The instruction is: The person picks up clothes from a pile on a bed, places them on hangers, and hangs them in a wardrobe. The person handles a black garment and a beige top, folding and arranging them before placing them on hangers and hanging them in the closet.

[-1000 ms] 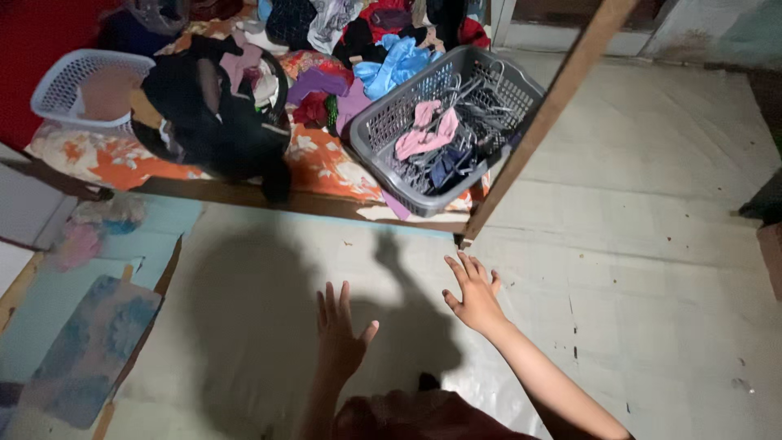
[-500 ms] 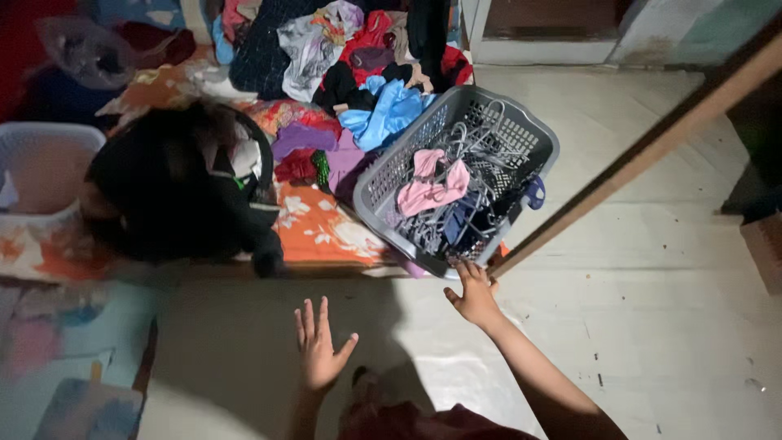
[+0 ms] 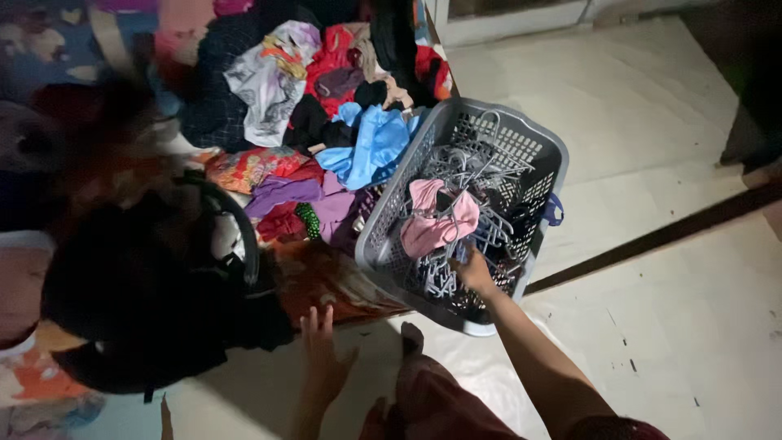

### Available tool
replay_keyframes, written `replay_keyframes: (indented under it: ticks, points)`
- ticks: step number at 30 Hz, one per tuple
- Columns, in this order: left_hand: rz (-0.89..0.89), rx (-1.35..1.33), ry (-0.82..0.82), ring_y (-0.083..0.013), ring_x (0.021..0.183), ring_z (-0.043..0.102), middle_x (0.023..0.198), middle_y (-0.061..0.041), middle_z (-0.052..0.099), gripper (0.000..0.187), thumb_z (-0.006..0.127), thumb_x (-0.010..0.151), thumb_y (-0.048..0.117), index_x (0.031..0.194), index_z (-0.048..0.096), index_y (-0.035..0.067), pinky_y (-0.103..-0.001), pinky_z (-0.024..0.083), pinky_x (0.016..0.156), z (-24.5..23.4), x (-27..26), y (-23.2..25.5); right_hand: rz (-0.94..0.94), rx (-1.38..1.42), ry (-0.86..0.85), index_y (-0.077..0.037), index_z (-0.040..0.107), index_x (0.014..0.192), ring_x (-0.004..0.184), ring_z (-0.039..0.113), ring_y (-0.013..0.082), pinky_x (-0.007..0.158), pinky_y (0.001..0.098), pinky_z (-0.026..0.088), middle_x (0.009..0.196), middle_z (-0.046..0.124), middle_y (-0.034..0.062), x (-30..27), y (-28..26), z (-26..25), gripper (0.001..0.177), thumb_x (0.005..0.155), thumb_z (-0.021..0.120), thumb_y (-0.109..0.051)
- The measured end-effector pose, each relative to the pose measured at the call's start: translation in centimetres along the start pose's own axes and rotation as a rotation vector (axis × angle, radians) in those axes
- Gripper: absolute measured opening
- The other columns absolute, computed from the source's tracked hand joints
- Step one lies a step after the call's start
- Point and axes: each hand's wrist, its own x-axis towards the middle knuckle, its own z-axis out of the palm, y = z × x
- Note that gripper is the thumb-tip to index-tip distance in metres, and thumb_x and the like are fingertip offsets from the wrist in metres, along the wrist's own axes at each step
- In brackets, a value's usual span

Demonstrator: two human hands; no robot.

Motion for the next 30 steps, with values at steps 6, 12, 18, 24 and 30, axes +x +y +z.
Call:
replay_keyframes:
  ticks: [6,12,18,24,30]
  points:
    - [0.005,0.165,-0.113,-0.0472,0.153,0.007,0.169,-0.021,0.012,0.107,0.077,0.079,0.051,0.162,0.018,0.017,-0.064,0.020,0.117,-1.1,9.2,1.5,0.027,0.345,-0.002,-0.006,0.031,0.143,0.109,0.067,0.0253,0.092,0.0377,0.056,0.123,0.064,0.0196,8.3,1.7,2.4,0.073,0.083,0.073,-0.010]
    - [0.051,0.159,-0.091,-0.0510,0.151,0.012,0.165,-0.027,0.016,0.101,0.072,0.082,0.058,0.158,0.023,0.012,-0.064,0.024,0.114,-0.9,16.8,2.7,0.041,0.558,-0.049,0.006,0.049,0.137,0.077,0.063,0.0190,0.075,0.0375,0.061,0.092,0.064,0.0168,10.6,0.7,3.0,0.041,0.097,0.058,0.001]
    - [0.144,0.085,-0.076,-0.0512,0.150,0.015,0.162,-0.028,0.020,0.104,0.070,0.080,0.066,0.157,0.027,0.011,-0.063,0.023,0.114,0.3,20.3,3.3,0.030,0.423,0.157,0.007,0.057,0.132,0.072,0.066,0.0147,0.070,0.0326,0.065,0.089,0.061,0.0107,9.7,-2.7,2.9,0.033,0.103,0.049,-0.007]
    - [0.244,0.068,-0.115,-0.0511,0.149,0.016,0.162,-0.028,0.021,0.106,0.072,0.079,0.062,0.157,0.026,0.008,-0.060,0.023,0.116,-0.7,22.4,2.4,0.034,0.303,0.188,0.006,0.061,0.127,0.065,0.068,0.0173,0.062,0.0332,0.058,0.076,0.065,0.0105,8.9,-6.7,2.3,0.033,0.102,0.052,-0.012]
    - [0.251,0.121,-0.256,-0.0539,0.147,0.015,0.161,-0.029,0.018,0.103,0.074,0.079,0.050,0.157,0.024,0.005,-0.060,0.023,0.113,-2.1,23.5,0.2,-0.019,-0.036,0.141,0.001,0.072,0.115,0.066,0.070,0.0304,0.062,0.0412,0.055,0.073,0.068,0.0227,10.6,-7.4,2.2,0.030,0.095,0.053,-0.009]
